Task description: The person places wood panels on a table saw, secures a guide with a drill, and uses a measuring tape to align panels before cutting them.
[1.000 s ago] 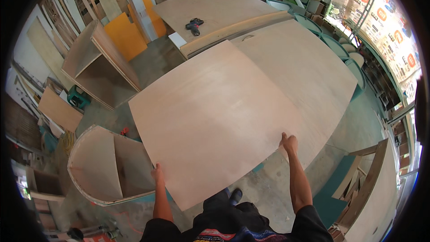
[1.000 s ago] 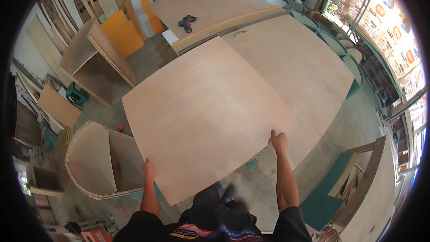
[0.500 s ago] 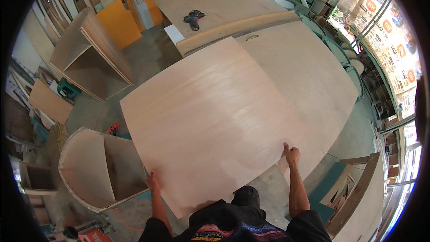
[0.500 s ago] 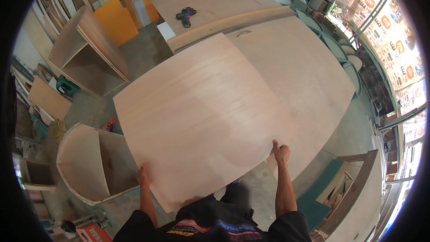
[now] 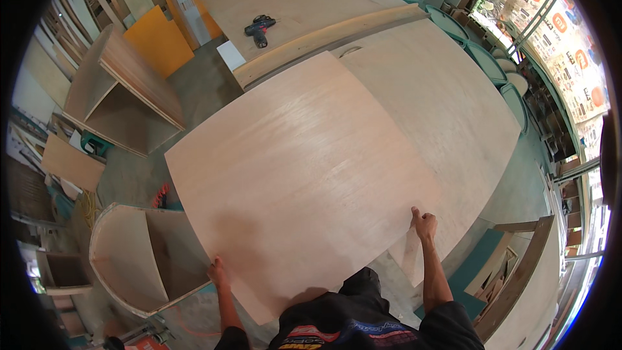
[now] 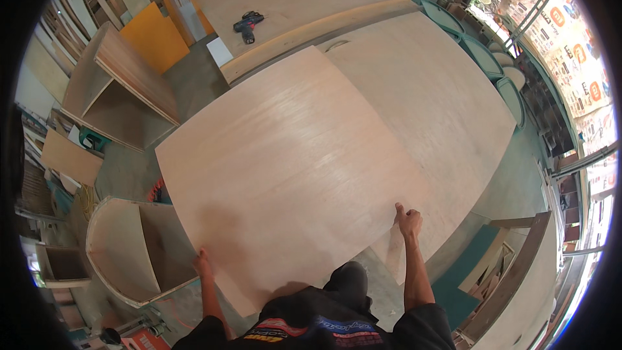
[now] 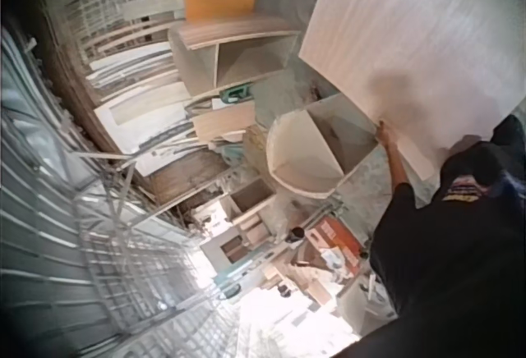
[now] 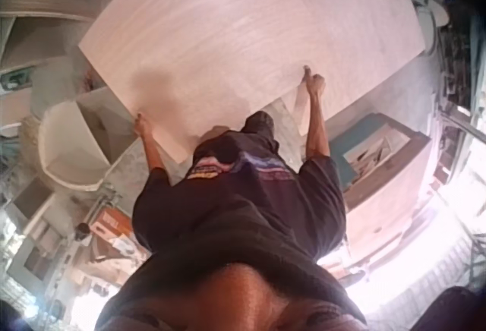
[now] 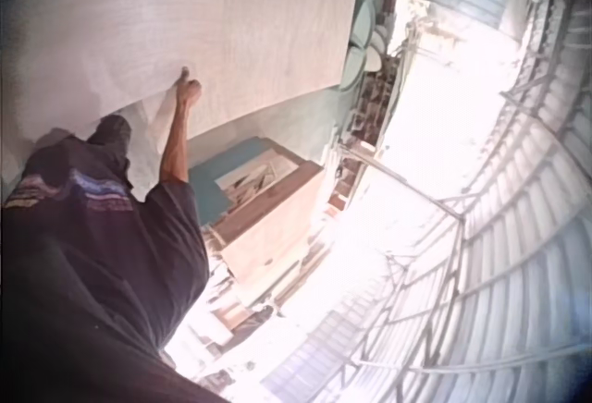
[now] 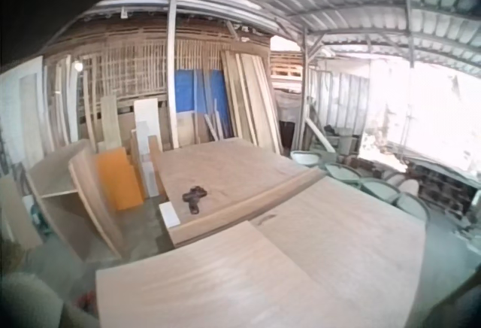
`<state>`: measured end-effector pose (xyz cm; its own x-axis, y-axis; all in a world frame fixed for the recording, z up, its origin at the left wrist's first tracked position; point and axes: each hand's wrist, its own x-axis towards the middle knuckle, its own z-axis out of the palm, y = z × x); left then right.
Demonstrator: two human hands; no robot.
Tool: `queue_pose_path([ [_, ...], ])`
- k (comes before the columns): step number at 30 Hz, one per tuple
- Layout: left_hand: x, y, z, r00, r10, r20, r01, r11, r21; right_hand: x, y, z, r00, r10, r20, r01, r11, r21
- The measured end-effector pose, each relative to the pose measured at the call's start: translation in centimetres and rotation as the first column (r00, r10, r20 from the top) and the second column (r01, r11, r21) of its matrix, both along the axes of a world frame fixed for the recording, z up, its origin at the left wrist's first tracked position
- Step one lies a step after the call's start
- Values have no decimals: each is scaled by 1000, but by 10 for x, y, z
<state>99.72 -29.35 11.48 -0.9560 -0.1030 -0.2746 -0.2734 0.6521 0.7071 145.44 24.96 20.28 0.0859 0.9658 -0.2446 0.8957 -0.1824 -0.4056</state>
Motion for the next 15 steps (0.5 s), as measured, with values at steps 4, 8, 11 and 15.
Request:
queue_pose_path([
  [4, 9, 23, -5, 1000, -11, -12, 12, 999, 46, 10, 23, -5, 999, 3, -42, 0, 998, 68],
  [8, 17, 52, -16, 1000, 11, -10, -11, 999, 30, 17, 53, 3, 1000, -11, -23, 12, 1000, 25],
  [11, 26, 64, -12, 998, -57, 23, 56, 998, 41, 24, 68, -1, 1000, -23, 2, 22, 999, 49],
  [15, 41, 105, -11, 999, 22, 35, -26, 994, 106, 34, 99, -7, 998, -51, -28, 53, 995, 87],
])
